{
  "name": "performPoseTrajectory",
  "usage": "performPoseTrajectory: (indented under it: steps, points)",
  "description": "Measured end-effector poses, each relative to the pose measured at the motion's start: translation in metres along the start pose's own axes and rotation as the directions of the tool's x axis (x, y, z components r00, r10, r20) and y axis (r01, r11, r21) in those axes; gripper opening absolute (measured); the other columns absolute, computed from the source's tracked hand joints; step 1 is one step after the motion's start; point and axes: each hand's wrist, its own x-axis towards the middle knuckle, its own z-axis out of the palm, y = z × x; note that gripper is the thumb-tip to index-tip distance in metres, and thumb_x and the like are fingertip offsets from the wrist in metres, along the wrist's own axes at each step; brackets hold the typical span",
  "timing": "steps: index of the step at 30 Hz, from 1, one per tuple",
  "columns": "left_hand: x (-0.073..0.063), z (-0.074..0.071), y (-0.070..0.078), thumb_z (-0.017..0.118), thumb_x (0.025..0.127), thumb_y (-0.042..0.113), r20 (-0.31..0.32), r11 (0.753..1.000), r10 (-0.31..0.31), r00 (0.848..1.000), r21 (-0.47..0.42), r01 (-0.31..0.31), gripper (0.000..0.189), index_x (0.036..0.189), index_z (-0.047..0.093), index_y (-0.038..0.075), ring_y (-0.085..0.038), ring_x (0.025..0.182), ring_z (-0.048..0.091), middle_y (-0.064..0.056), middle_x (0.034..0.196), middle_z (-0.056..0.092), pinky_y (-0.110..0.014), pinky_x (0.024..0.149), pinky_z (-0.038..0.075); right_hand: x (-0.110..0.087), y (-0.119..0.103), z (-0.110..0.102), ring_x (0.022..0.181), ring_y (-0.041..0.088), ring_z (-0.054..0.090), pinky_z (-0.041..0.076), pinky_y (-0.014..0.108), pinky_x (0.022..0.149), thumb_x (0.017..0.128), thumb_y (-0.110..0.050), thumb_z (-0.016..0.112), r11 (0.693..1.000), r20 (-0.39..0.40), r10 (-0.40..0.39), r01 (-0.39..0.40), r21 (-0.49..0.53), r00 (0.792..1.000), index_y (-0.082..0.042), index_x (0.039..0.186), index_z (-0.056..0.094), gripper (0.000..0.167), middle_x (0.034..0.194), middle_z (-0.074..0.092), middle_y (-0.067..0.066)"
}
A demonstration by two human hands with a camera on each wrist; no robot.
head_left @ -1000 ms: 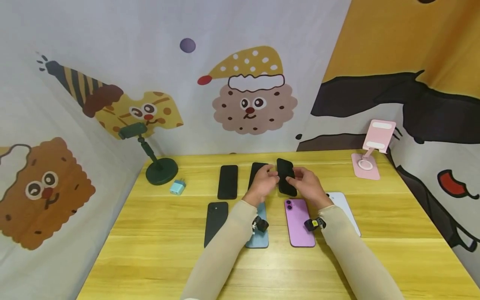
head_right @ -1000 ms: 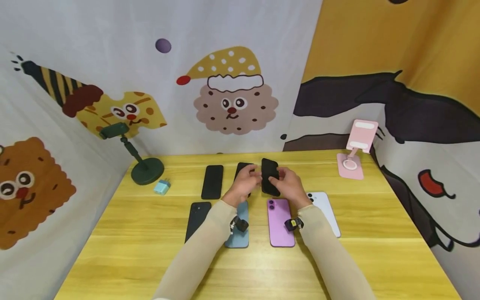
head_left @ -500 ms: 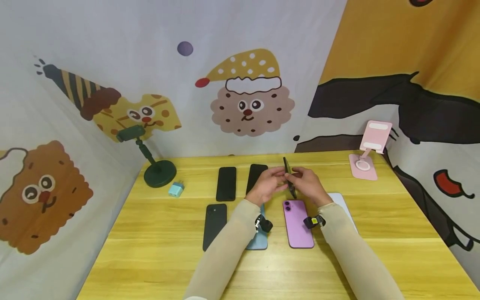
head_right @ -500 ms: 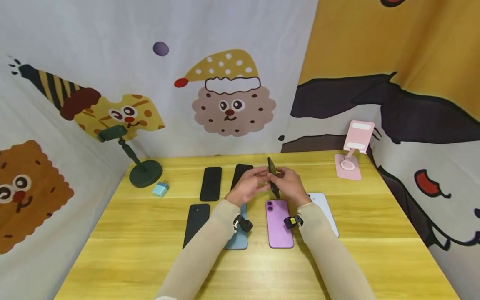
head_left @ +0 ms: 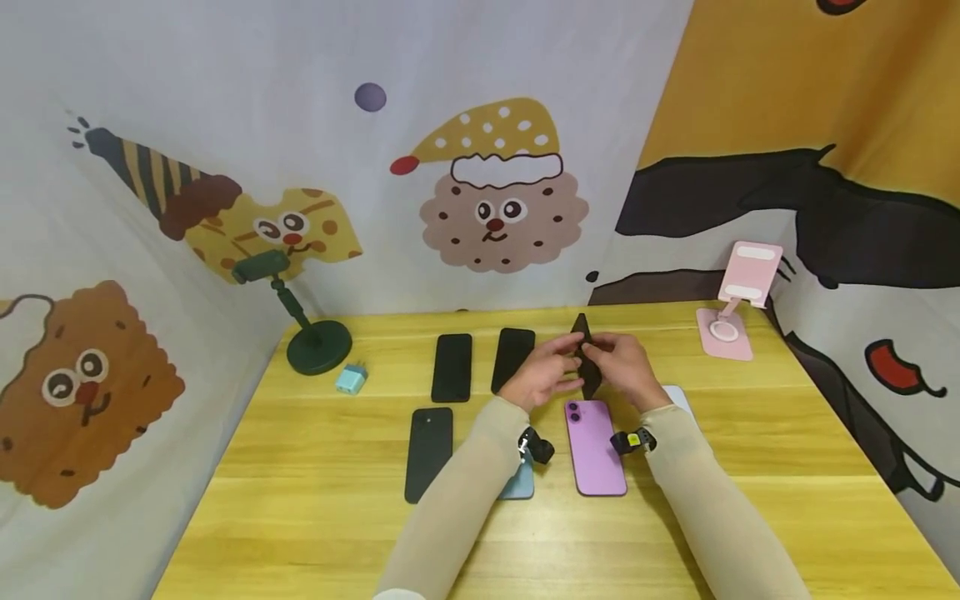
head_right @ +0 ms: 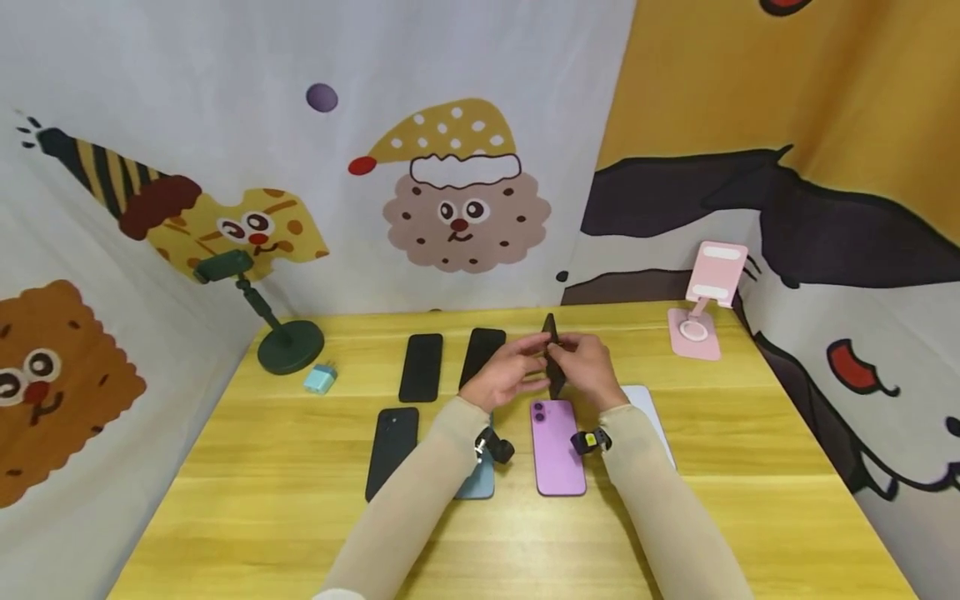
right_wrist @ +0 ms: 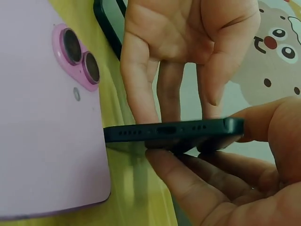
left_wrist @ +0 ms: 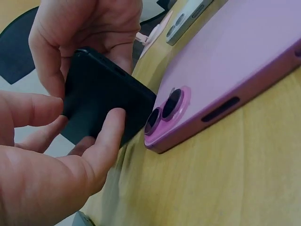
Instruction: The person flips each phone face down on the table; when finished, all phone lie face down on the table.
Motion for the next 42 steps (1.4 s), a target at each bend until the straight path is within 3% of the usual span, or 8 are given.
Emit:
performPoseTrajectory:
  steps: [5, 9, 14, 21, 28, 33, 42]
  points:
    - [0.000, 0.001, -0.001, 0.066, 0.099, 0.000, -0.041, 0.998, 0.011, 0.999, 0.054, -0.008, 0.059, 0.153, 0.058, 0.021, -0.030, 0.133, 0.061, -0.011, 0.160, 0.048, -0.053, 0.113, 0.051, -0.002, 0.000, -0.005, 0.116, 0.039, 0.071, 0.063, 0.025, 0.080, 0.109, -0.023, 0.057, 1.000, -0.043, -0.006, 0.007, 0.019, 0.999, 0.007, 0.148, 0.055, 0.048, 0.137, 0.065, 0.031]
    - [-0.001, 0.001, -0.001, 0.075, 0.094, 0.000, -0.085, 0.995, 0.037, 0.996, 0.094, -0.029, 0.066, 0.154, 0.056, 0.020, -0.027, 0.126, 0.067, -0.012, 0.149, 0.059, -0.052, 0.113, 0.051, -0.003, -0.003, -0.007, 0.117, 0.038, 0.068, 0.061, 0.021, 0.080, 0.109, -0.021, 0.057, 0.994, -0.061, 0.001, 0.006, 0.109, 0.998, 0.008, 0.149, 0.051, 0.050, 0.139, 0.062, 0.033]
    - [0.002, -0.001, -0.001, 0.077, 0.091, -0.004, -0.099, 0.998, 0.050, 0.994, 0.053, -0.045, 0.074, 0.156, 0.050, 0.020, -0.029, 0.113, 0.072, -0.012, 0.138, 0.063, -0.050, 0.101, 0.059, -0.004, -0.004, -0.009, 0.110, 0.031, 0.068, 0.060, 0.019, 0.074, 0.109, -0.019, 0.055, 0.984, -0.066, 0.007, 0.005, 0.178, 0.998, 0.008, 0.152, 0.047, 0.051, 0.142, 0.058, 0.033]
    - [0.003, -0.006, -0.002, 0.075, 0.093, -0.007, -0.109, 0.997, 0.066, 0.992, 0.038, -0.062, 0.076, 0.158, 0.047, 0.019, -0.026, 0.103, 0.074, -0.011, 0.131, 0.065, -0.041, 0.084, 0.065, -0.002, 0.003, -0.012, 0.091, 0.018, 0.071, 0.061, 0.024, 0.068, 0.109, -0.014, 0.053, 0.977, -0.069, -0.001, 0.016, 0.211, 0.998, -0.005, 0.162, 0.041, 0.055, 0.139, 0.058, 0.034]
    - [0.002, -0.009, 0.001, 0.074, 0.094, -0.005, -0.177, 0.997, 0.068, 0.982, 0.054, -0.059, 0.070, 0.155, 0.053, 0.021, -0.024, 0.102, 0.074, -0.010, 0.133, 0.065, -0.039, 0.083, 0.065, 0.005, 0.006, -0.015, 0.073, 0.012, 0.062, 0.055, 0.024, 0.058, 0.107, -0.015, 0.058, 0.986, -0.059, 0.019, -0.009, 0.166, 0.998, -0.007, 0.159, 0.047, 0.054, 0.133, 0.062, 0.031]
    - [0.005, -0.008, 0.001, 0.073, 0.093, -0.009, -0.229, 0.995, 0.057, 0.972, 0.090, -0.037, 0.062, 0.149, 0.059, 0.013, -0.025, 0.102, 0.075, -0.012, 0.132, 0.067, -0.039, 0.084, 0.065, 0.010, 0.012, -0.016, 0.077, 0.016, 0.070, 0.064, 0.031, 0.064, 0.106, -0.013, 0.060, 0.990, -0.037, 0.052, -0.047, 0.133, 0.998, -0.005, 0.159, 0.046, 0.056, 0.133, 0.060, 0.031]
    - [0.009, -0.005, -0.003, 0.068, 0.093, -0.014, -0.267, 0.981, 0.048, 0.962, 0.193, 0.004, 0.056, 0.145, 0.064, 0.006, -0.023, 0.105, 0.072, -0.010, 0.123, 0.066, -0.037, 0.087, 0.065, 0.018, 0.026, -0.016, 0.079, 0.017, 0.069, 0.062, 0.027, 0.065, 0.104, -0.016, 0.064, 0.997, -0.039, 0.038, -0.040, -0.066, 0.999, -0.003, 0.155, 0.052, 0.053, 0.129, 0.067, 0.029]
